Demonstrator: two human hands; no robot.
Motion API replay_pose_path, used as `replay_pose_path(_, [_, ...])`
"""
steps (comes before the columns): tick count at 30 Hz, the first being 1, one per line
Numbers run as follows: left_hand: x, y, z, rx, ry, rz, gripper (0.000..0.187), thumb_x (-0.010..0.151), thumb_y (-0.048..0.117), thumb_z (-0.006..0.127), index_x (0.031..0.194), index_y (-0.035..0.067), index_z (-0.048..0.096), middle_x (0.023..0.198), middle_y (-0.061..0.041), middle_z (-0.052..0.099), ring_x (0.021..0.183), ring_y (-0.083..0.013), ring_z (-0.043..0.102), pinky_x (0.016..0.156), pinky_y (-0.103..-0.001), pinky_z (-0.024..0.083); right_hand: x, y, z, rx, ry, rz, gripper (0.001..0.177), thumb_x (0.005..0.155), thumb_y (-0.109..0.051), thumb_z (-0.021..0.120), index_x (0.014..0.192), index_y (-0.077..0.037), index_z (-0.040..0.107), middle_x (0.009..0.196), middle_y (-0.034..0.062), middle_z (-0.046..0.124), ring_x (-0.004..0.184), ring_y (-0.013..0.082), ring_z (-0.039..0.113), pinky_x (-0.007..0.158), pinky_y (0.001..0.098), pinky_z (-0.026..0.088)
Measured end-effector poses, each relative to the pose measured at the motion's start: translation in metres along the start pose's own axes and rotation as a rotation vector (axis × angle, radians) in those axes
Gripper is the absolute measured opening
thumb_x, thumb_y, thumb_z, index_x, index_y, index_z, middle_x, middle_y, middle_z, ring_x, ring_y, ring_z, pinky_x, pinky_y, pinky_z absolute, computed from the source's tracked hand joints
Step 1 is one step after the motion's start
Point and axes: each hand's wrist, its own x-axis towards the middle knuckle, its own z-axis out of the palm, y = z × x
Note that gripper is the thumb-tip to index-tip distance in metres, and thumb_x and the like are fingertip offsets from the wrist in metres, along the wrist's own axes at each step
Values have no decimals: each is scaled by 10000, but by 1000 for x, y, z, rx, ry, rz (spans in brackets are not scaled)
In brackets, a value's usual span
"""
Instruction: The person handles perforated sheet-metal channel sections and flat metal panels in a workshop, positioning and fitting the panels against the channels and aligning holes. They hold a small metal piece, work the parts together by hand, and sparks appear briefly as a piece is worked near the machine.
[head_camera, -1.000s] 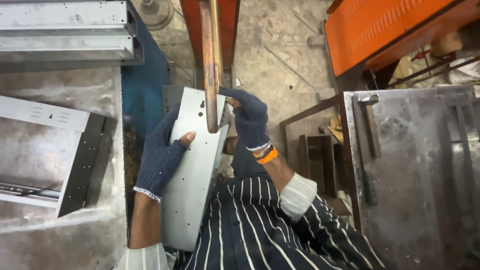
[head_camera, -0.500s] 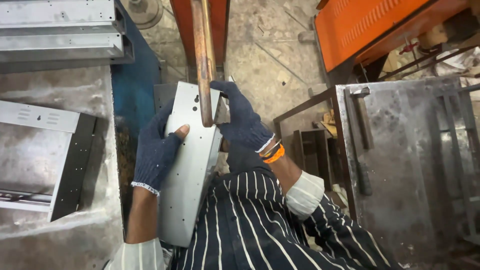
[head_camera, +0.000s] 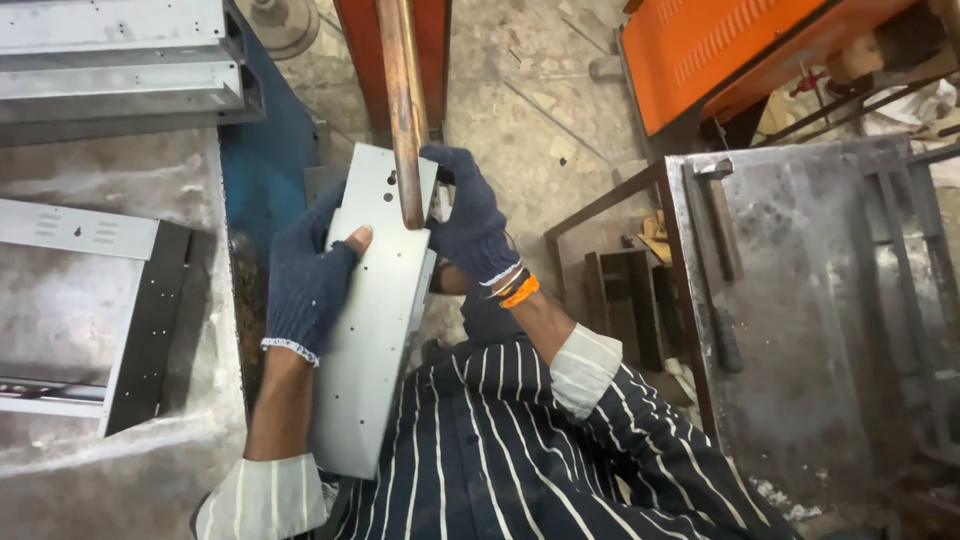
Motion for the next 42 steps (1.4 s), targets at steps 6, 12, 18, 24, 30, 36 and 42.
replay_pose_path(6, [-13,8,-5,57,-2,-2,547,851,56,675,1395,38,623,1215,-93,739,1070,-140,682,939,-298,533,-14,-23,1,-81,-32,95,773,742,-155,957,1360,-64,502,1235,116,664,1167,201,675,1029,345,558])
replay_pose_path(12, [-19,3,-8,77,2,3,514,882,65,668,1394,38,636,1192,-96,751,1046,-133,680,928,-297,539,-16,-29,2,-110,-73,173,791,728,-192,960,1351,-53,492,1241,119,669,1168,209,668,1003,345,558])
replay_pose_path(18, [-18,-2,-8,145,40,-21,503,881,81,687,1380,38,647,1171,-97,758,1007,-133,687,898,-294,547,-18,-26,2,31,-70,81,785,762,-103,937,1392,-36,473,1306,138,621,1258,247,626,1105,371,512])
replay_pose_path(24, [-18,-1,-11,74,36,-52,518,885,88,680,1400,54,635,1189,-90,748,1030,-125,675,911,-291,536,-21,-26,5,6,-36,20,807,754,-93,933,1408,-34,465,1322,139,614,1278,235,622,1130,366,507])
replay_pose_path(30, [-19,-5,-12,128,34,-98,495,898,121,685,1387,58,647,1163,-84,756,1002,-127,676,891,-297,541,-20,-31,-4,25,-118,69,804,756,-111,945,1397,-41,465,1294,109,623,1247,208,631,1090,344,520])
replay_pose_path(36, [-19,-11,-11,77,30,-109,489,897,122,686,1376,37,644,1181,-91,750,1025,-132,673,903,-300,540,-13,-33,-35,538,-236,756,589,935,39,662,1518,-46,627,1132,111,685,945,241,577,739,395,423])
replay_pose_path(42, [-20,-1,-7,98,72,-142,499,885,136,687,1372,36,645,1178,-101,757,1024,-142,685,906,-310,548,-14,17,-13,579,-92,337,295,1011,-107,655,1276,17,693,1204,117,735,1132,172,665,1020,326,520])
